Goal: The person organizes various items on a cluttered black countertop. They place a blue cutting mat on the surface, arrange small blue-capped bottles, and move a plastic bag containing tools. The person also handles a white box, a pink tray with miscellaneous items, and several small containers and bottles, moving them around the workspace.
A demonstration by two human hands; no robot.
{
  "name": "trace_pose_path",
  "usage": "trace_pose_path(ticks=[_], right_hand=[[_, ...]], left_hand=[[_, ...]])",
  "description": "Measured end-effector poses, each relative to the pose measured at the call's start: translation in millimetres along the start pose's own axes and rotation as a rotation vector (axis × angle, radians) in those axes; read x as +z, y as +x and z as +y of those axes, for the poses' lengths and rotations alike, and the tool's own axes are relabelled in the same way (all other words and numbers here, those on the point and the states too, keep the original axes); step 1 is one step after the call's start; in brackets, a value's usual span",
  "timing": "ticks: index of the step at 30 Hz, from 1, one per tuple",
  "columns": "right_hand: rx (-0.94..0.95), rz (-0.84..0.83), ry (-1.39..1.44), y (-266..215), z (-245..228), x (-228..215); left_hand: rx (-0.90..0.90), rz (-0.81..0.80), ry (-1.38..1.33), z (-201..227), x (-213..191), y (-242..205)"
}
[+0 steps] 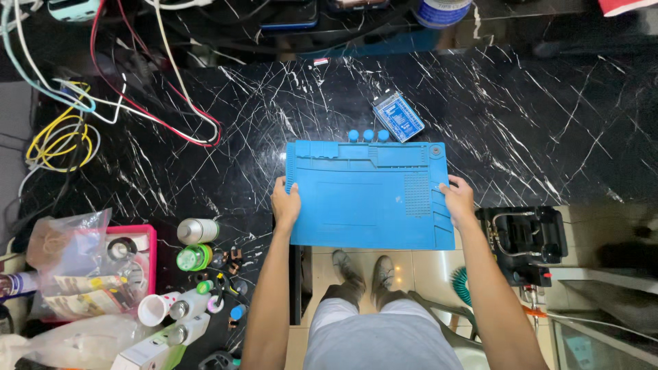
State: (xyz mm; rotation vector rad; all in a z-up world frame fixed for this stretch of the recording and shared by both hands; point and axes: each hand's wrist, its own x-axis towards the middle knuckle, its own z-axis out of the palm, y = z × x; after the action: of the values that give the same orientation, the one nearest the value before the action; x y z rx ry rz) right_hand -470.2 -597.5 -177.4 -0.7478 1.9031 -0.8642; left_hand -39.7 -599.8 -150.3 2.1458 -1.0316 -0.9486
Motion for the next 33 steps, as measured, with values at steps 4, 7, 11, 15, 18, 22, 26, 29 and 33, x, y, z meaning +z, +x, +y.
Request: trace_pose_path(ticks=[4,7,11,15,18,22,26,29,33], right_hand=[[0.021,0.018,0.009,-0.8,-15.0,8.4],[0.012,0.028,-0.001,9.8,-22.2,12.3],[0.006,0.053,-0.064,36.1,-26.7,20.6],[0.012,0.049,-0.081,64.5,-35.5,30.5],[-0.028,0.055,-0.114,73.5,-49.0,38.0],[-0.03,0.062,-0.143,97.9,-51.9,50.4],[-0.058,0.073,-0.172,124.2,-48.9,62.9],[-0.073,0.089,-0.205,129.8,-57.5,68.5],[-0.099,0.086,-0.251,136.9,-56.6,73.6]], left_hand=[[0.003,-0.017,0.004,12.5,0.2,13.0],[-0.003,-0.029,0.031,24.0,2.3,21.2],[0.0,-0.037,0.018,40.3,4.2,33.2],[-0.01,-0.042,0.018,48.2,7.3,54.9],[0.013,-0.034,-0.011,53.3,9.3,69.7],[0.019,-0.021,-0.015,47.5,15.7,95.0],[0.036,0.012,0.015,42.7,20.6,113.0],[0.036,0.013,0.02,41.0,23.2,124.9],[0.05,-0.001,0.038,50.0,16.3,124.8]])
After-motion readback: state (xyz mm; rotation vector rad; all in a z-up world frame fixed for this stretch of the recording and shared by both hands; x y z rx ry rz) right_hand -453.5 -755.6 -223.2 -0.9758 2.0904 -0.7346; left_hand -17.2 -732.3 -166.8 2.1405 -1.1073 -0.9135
